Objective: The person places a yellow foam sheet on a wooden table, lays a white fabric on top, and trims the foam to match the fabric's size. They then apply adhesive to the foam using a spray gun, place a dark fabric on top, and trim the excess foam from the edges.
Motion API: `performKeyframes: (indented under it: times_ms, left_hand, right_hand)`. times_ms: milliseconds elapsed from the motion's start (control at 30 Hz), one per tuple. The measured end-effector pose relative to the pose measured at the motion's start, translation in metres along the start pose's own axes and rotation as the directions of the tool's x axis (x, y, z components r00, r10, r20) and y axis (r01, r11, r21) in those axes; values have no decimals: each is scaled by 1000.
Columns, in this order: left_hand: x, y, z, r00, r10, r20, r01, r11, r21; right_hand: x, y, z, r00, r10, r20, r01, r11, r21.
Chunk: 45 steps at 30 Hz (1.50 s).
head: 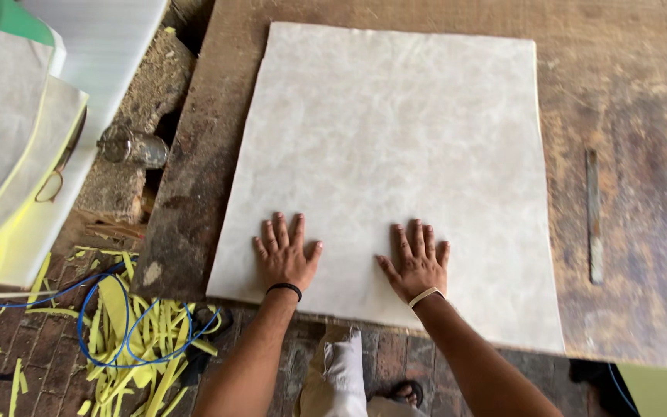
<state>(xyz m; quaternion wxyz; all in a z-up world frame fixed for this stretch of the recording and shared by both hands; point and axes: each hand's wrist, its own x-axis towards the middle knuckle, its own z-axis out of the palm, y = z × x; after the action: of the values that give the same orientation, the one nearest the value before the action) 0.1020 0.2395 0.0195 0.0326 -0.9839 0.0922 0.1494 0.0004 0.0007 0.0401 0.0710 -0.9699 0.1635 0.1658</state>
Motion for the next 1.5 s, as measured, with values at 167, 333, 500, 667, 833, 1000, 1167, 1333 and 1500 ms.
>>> performKeyframes:
  times_ms: [167,333,500,667,833,1000,1167,1333,1500]
  left_hand:
    - [85,-2,-20,993,116,-4,-116,991,-67]
    - [199,11,-53,985,175,3,-173,977,-122]
    - [317,28,-85,980,197,-18,-197,969,-148]
    - [416,39,-107,979,197,-47,-201,973,-110]
    - [497,46,-119,973,222,-67,-226,972,-59]
    - [533,53,-120,976,218,-30,-218,976,-21]
    - [532,49,-118,973,226,-52,-228,973,-41]
    - [535,50,-117,976,211,-55,-213,976,-40]
    - [535,53,-112,983,161,-86,-166,985,-43]
  right_hand:
    - [102,-38,-39,999,-42,12,42,999,-25]
    - [214,-72,-74,999,-42,0,42,999,-27]
    - [301,-101,-100,1000,-13,4,13,1000,-18]
    - [366,-111,-120,1000,10,-6,-10,1000,-10]
    - [426,-110,-130,999,26,-35,-26,1000,-2]
    - [486,-105,-139,998,-2,-63,2,1000,-7]
    - [508,-98,-137,999,-25,-48,24,999,-21]
    - [473,-53,-119,988,2,-156,0,1000,15]
    - [368,45,-105,968,177,-176,-163,982,94]
